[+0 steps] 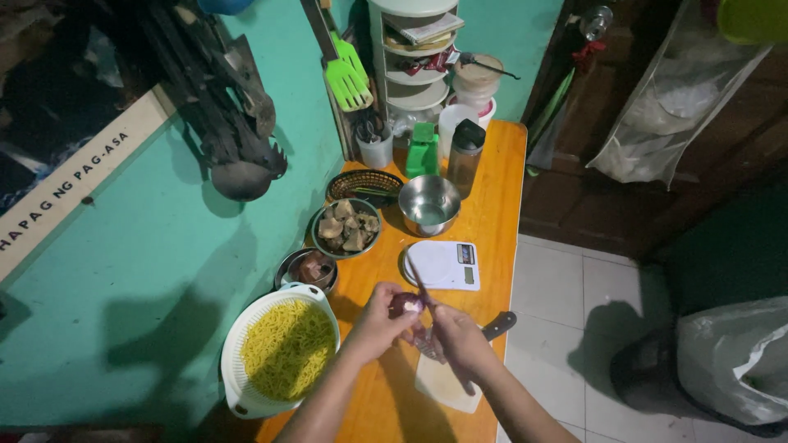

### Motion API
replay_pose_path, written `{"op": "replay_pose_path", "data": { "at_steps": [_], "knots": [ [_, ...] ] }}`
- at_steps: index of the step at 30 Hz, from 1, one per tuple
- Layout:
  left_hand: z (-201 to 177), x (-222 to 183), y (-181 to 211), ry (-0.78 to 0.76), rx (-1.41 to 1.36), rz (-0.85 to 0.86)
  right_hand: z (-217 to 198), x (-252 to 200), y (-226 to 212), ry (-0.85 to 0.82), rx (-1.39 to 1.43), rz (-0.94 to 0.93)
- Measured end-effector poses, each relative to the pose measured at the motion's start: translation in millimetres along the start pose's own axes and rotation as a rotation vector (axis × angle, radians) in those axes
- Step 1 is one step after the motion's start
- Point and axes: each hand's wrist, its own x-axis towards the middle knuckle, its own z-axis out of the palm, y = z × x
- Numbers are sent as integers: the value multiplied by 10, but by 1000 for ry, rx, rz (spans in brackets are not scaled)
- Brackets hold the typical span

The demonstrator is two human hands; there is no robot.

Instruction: Peeling and chopping a red onion and garlic on a cutting board.

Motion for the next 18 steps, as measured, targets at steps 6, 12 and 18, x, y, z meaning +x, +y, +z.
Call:
{"op": "replay_pose_path", "data": {
  "at_steps": [6,12,18],
  "knots": [
    [-89,-13,-36,-31,-196,-55,-183,363,579,-90,620,88],
    [-82,-26,25,22,-162,-111,-50,148,131,108,11,62],
    [-73,-15,50,48,-170,-80,23,-7,-62,73,-461,-184]
  ]
}}
